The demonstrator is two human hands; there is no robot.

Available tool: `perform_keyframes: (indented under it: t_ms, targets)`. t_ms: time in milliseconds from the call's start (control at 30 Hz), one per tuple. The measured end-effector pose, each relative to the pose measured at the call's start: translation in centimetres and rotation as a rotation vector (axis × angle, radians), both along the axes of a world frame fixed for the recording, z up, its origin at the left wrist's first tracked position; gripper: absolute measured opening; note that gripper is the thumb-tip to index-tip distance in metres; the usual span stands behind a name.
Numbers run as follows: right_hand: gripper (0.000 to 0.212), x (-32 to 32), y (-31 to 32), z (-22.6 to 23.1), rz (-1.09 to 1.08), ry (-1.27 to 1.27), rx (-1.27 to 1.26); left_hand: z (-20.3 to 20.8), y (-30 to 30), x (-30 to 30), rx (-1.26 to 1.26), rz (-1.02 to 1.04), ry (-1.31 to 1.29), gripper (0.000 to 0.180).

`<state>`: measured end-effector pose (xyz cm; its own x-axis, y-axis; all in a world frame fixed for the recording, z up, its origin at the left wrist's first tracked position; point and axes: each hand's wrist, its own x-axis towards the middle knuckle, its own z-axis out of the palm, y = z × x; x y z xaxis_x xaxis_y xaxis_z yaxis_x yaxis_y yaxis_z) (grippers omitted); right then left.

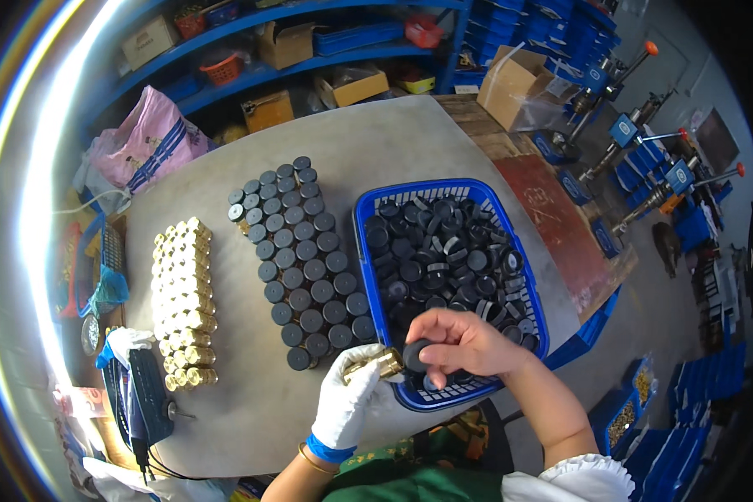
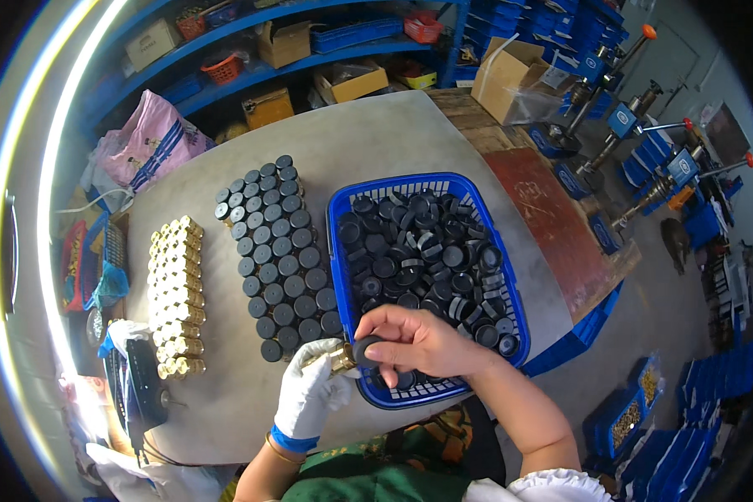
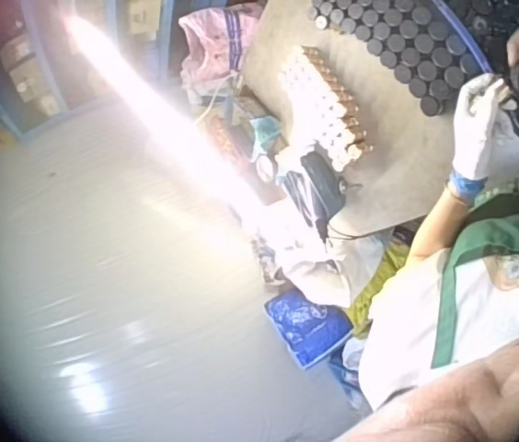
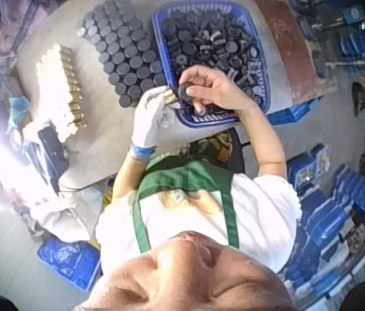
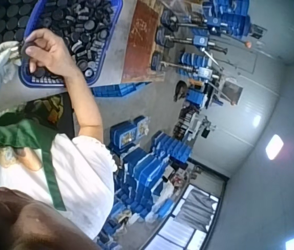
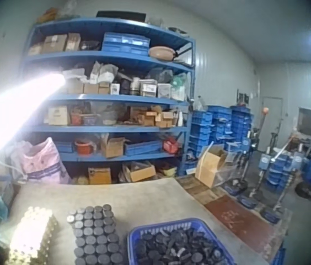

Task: Assembling small black plastic caps onto gold-colored metal cylinders and organizing them in rows on a workbench.

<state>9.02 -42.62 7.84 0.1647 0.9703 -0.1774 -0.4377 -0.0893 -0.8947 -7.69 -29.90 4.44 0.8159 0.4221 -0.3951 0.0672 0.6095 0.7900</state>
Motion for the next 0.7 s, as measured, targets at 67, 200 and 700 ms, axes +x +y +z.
perform_keyframes:
  t_ms: [67,200,700]
  targets:
    - [0.029,-0.7,-0.5,-0.1,-0.012,0.055,-0.170,0.4,-0.2,0.1,0.019,-0.026,0.027,0.029]
    - [0.035,-1.3,-1.0,-1.5,-0.002,-0.111,-0.067,0.8,-0.4,-0.3,-0.002,-0.053,0.036,0.033]
    - [0.029,-1.3,-1.5,0.3,-0.124,-1.072,0.263,2.9,0.2,-0.1,-0.069,-0.168,0.220,0.033]
